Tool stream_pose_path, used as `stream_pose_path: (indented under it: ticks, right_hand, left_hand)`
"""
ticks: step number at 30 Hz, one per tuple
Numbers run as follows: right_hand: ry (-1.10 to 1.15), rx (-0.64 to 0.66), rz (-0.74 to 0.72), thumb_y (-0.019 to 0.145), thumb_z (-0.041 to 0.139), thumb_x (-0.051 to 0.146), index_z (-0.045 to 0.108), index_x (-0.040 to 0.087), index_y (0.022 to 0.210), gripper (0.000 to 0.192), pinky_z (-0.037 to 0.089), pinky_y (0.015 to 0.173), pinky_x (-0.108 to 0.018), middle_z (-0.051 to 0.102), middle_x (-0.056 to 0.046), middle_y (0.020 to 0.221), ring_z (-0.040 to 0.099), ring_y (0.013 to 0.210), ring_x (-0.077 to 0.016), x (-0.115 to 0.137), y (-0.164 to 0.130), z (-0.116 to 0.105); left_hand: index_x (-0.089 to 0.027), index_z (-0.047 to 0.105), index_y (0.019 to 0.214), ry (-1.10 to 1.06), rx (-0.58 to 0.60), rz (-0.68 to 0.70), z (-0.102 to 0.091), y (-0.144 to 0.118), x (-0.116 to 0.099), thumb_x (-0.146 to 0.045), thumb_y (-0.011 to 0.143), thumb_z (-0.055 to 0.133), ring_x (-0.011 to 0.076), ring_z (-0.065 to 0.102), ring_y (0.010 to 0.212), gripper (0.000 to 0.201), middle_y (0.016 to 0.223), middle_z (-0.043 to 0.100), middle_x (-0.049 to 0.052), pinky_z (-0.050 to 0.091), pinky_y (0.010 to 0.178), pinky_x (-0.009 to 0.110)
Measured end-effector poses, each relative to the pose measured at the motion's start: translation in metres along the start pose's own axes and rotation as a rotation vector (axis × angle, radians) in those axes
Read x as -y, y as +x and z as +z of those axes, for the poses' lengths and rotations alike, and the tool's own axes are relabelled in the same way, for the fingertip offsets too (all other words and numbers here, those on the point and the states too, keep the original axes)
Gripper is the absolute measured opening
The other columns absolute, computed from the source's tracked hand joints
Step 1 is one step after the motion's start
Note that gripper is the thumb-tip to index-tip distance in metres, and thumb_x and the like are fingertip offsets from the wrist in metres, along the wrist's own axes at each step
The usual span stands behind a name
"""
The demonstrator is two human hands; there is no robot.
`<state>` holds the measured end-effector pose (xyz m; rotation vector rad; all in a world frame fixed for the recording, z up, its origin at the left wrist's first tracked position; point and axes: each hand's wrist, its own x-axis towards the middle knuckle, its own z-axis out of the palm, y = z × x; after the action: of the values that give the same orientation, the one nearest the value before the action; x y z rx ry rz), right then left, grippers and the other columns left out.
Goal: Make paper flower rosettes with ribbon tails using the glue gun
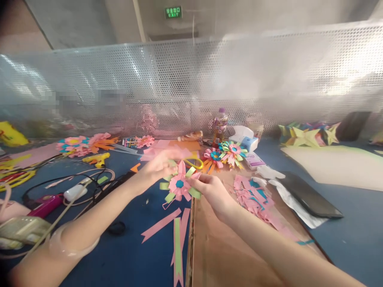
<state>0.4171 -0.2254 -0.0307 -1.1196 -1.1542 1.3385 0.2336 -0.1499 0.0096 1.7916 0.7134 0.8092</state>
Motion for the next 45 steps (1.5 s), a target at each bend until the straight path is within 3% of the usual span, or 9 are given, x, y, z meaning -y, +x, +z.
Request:
stream_pose_path:
  ticks: [3, 6, 9, 15, 22, 28, 34, 45]
  right_hand:
    - [-0.033, -0.083, -0.067, 0.074, 0.067, 0.045, 0.067, 0.018, 0.073, 0.027, 0.038, 0.076, -0.029, 0.065, -0.002, 0.077, 0.056, 0.077, -0.0162, -0.004, 0.012, -0.005]
    - [-0.029, -0.143, -0.104, 0.073, 0.067, 0.047, 0.066, 0.018, 0.071, 0.030, 0.038, 0.074, -0.029, 0.065, -0.002, 0.076, 0.056, 0.076, -0.0168, -0.011, 0.022, -0.013]
    - [-0.049, -0.184, -0.114, 0.073, 0.066, 0.049, 0.066, 0.018, 0.071, 0.031, 0.038, 0.072, -0.028, 0.064, -0.002, 0.075, 0.055, 0.075, -0.0166, -0.015, 0.026, -0.021]
    - [-0.045, -0.146, -0.142, 0.075, 0.063, 0.053, 0.066, 0.018, 0.077, 0.035, 0.038, 0.073, -0.028, 0.065, -0.004, 0.082, 0.056, 0.082, -0.0193, -0.022, 0.024, -0.026]
    - [-0.031, -0.075, -0.221, 0.074, 0.064, 0.051, 0.064, 0.019, 0.082, 0.033, 0.038, 0.084, -0.030, 0.067, -0.003, 0.091, 0.057, 0.092, -0.0201, -0.019, 0.021, -0.020]
    - [-0.017, -0.032, -0.228, 0.071, 0.069, 0.046, 0.061, 0.019, 0.081, 0.030, 0.041, 0.076, -0.030, 0.066, -0.001, 0.079, 0.058, 0.077, -0.0163, -0.020, 0.019, -0.016]
    - [0.004, -0.048, -0.233, 0.070, 0.070, 0.043, 0.056, 0.018, 0.076, 0.029, 0.041, 0.069, -0.030, 0.063, 0.000, 0.068, 0.056, 0.069, -0.0151, -0.027, 0.020, -0.015]
    - [0.026, -0.055, -0.269, 0.072, 0.069, 0.039, 0.055, 0.018, 0.077, 0.025, 0.040, 0.069, -0.029, 0.062, 0.001, 0.070, 0.057, 0.069, -0.0144, -0.027, 0.019, -0.012]
  left_hand:
    - [-0.026, 0.030, 0.134, -0.165, -0.133, -0.126, 0.002, 0.001, 0.012, -0.041, 0.080, 0.060, 0.0215, 0.055, 0.108, 0.063, 0.130, 0.047, 0.010, 0.043, 0.089, 0.037]
    - [-0.023, 0.028, 0.135, -0.227, -0.068, -0.272, 0.008, 0.001, 0.020, -0.038, 0.076, 0.066, 0.0228, 0.060, 0.098, 0.072, 0.114, 0.057, 0.010, 0.045, 0.083, 0.038]
    - [-0.021, 0.024, 0.136, -0.275, -0.087, -0.319, 0.017, 0.001, 0.024, -0.028, 0.068, 0.073, 0.0192, 0.061, 0.093, 0.084, 0.102, 0.062, 0.006, 0.042, 0.086, 0.035]
    - [-0.020, 0.029, 0.133, -0.344, -0.139, -0.254, 0.026, 0.001, 0.032, -0.023, 0.067, 0.074, 0.0170, 0.062, 0.088, 0.081, 0.092, 0.063, 0.002, 0.044, 0.085, 0.033]
    - [-0.022, 0.018, 0.138, -0.288, -0.152, -0.159, 0.027, 0.001, 0.039, -0.023, 0.069, 0.072, 0.0175, 0.063, 0.085, 0.088, 0.090, 0.062, 0.001, 0.046, 0.083, 0.035]
    - [-0.023, 0.015, 0.138, -0.210, -0.121, -0.070, 0.027, 0.000, 0.047, -0.027, 0.074, 0.067, 0.0189, 0.063, 0.093, 0.082, 0.099, 0.061, 0.003, 0.045, 0.088, 0.036]
    - [-0.022, 0.001, 0.141, -0.195, -0.090, -0.014, 0.030, 0.002, 0.054, -0.025, 0.078, 0.063, 0.0177, 0.062, 0.092, 0.088, 0.097, 0.061, 0.004, 0.045, 0.088, 0.037]
    - [-0.025, 0.013, 0.138, -0.178, -0.069, -0.012, 0.032, -0.001, 0.053, -0.027, 0.074, 0.069, 0.0187, 0.062, 0.095, 0.085, 0.107, 0.059, 0.006, 0.047, 0.086, 0.036]
